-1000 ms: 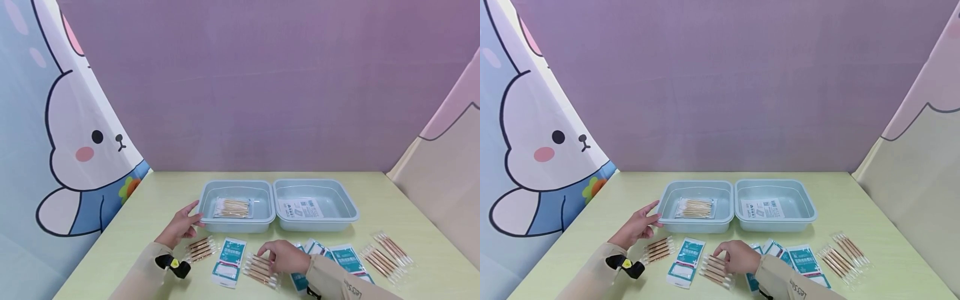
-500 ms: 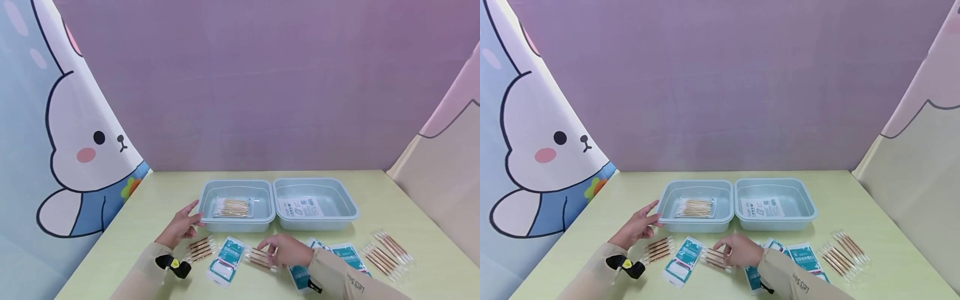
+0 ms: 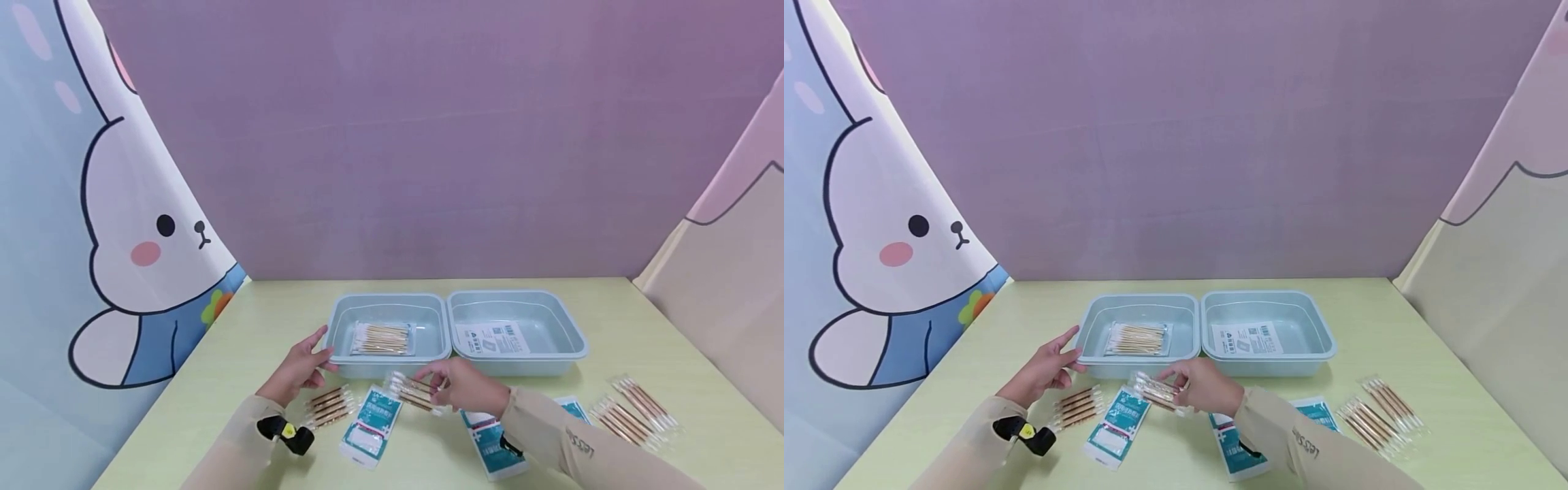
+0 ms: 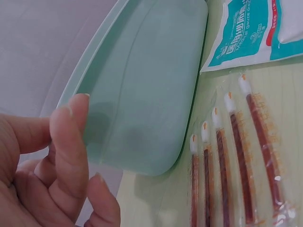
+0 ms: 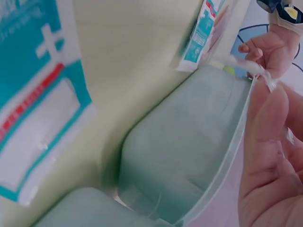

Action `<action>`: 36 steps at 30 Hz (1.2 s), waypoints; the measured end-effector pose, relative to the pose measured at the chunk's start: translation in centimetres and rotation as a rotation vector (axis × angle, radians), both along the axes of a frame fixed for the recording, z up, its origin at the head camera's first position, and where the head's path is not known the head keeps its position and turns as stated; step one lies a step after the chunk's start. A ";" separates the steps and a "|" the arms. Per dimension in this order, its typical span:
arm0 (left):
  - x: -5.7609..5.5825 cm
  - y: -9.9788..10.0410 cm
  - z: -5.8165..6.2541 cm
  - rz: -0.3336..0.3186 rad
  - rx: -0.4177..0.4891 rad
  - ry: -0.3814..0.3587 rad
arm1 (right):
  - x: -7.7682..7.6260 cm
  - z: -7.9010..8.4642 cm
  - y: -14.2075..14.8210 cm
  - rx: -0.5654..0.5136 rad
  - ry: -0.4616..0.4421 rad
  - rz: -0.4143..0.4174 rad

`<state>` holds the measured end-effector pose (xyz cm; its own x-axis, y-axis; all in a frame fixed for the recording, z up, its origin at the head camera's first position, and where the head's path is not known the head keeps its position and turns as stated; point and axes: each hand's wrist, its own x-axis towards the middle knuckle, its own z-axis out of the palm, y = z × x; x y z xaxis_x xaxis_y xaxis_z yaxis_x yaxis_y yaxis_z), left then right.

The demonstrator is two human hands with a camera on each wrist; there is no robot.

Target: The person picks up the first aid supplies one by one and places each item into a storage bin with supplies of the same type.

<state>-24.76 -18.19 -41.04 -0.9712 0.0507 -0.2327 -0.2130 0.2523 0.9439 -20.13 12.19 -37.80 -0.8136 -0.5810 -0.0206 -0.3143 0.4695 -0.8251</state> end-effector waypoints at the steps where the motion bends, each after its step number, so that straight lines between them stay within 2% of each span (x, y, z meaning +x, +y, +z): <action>1: 0.0 0.0 0.0 0.003 -0.002 0.000 | -0.1 0.2 -0.1 -0.003 0.006 -0.018; 6: 0.1 0.0 0.0 0.006 -0.003 0.002 | -0.8 0.9 -0.7 -0.011 0.034 -0.102; 11: 0.2 -0.1 0.3 0.004 -0.001 0.005 | -1.6 1.5 -1.1 -0.028 0.059 -0.116; 18: 0.3 -0.3 0.2 -0.003 0.021 0.004 | -3.0 1.0 -1.5 -0.053 0.086 -0.149; 22: 0.2 -0.2 0.2 -0.007 0.002 0.000 | -3.8 1.1 -1.6 -0.062 0.104 -0.184; 31: 0.1 0.3 0.5 0.005 -0.039 -0.010 | -4.1 2.1 -2.1 -0.020 0.083 -0.251; 36: 0.2 0.1 0.1 0.013 -0.032 -0.006 | -4.4 2.4 -2.6 -0.001 0.102 -0.232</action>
<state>-24.53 -18.08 -40.91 -0.9704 0.0308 -0.2395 -0.2217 0.2793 0.9342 -24.51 9.61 -35.38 -0.9230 -0.3786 0.0689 -0.2800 0.5382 -0.7949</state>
